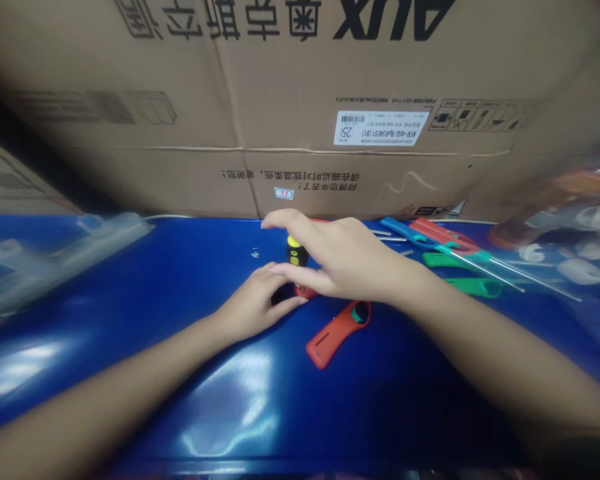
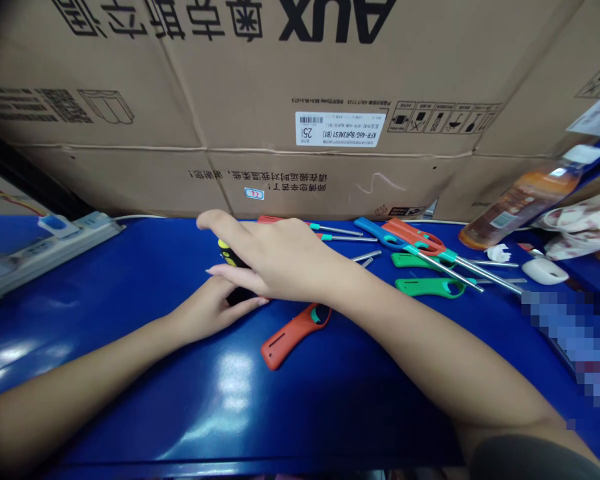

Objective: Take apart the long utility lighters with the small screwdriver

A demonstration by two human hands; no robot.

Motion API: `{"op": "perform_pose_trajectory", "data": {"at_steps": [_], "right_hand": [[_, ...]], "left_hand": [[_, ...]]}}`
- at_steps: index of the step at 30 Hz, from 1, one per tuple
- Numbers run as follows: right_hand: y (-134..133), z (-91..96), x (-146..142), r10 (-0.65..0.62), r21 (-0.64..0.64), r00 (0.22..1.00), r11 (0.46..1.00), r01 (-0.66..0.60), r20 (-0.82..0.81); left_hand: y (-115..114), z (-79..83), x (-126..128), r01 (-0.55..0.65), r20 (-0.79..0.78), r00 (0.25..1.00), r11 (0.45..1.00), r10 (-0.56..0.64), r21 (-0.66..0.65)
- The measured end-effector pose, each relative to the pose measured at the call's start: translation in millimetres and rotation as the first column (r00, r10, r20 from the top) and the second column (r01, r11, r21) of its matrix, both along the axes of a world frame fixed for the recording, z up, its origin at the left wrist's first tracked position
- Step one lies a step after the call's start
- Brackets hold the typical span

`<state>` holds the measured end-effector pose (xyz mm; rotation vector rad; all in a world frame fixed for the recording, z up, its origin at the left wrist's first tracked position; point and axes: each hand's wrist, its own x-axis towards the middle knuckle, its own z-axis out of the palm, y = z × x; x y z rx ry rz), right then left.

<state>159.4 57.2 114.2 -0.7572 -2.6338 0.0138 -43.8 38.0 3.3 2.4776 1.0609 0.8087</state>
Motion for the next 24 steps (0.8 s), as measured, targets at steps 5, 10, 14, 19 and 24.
{"op": "perform_pose_trajectory", "data": {"at_steps": [5, 10, 14, 19, 24], "right_hand": [[0, -4.0, -1, 0.040, 0.036, 0.997, 0.999, -0.038, -0.065], [2, -1.7, 1, -0.028, 0.091, 0.998, 0.995, 0.033, -0.057], [1, -3.1, 0, 0.030, 0.044, 0.995, 0.999, -0.026, -0.099], [1, 2.9, 4, 0.128, -0.109, 0.974, 0.983, -0.150, -0.188], [7, 21.1, 18, -0.014, -0.131, 0.979, 0.991, -0.013, -0.203]], "left_hand": [[0, 1.0, 0, -0.009, 0.006, 1.000, 0.999, 0.009, 0.032], [0, 1.5, -1, 0.001, 0.015, 1.000, 1.000, -0.001, -0.015], [0, 0.7, 0, -0.004, 0.018, 1.000, 1.000, 0.005, -0.010], [-1, 1.3, 0, -0.014, 0.001, 1.000, 1.000, 0.014, -0.026], [-4, 10.1, 2, 0.006, -0.015, 1.000, 1.000, -0.006, -0.022]]}}
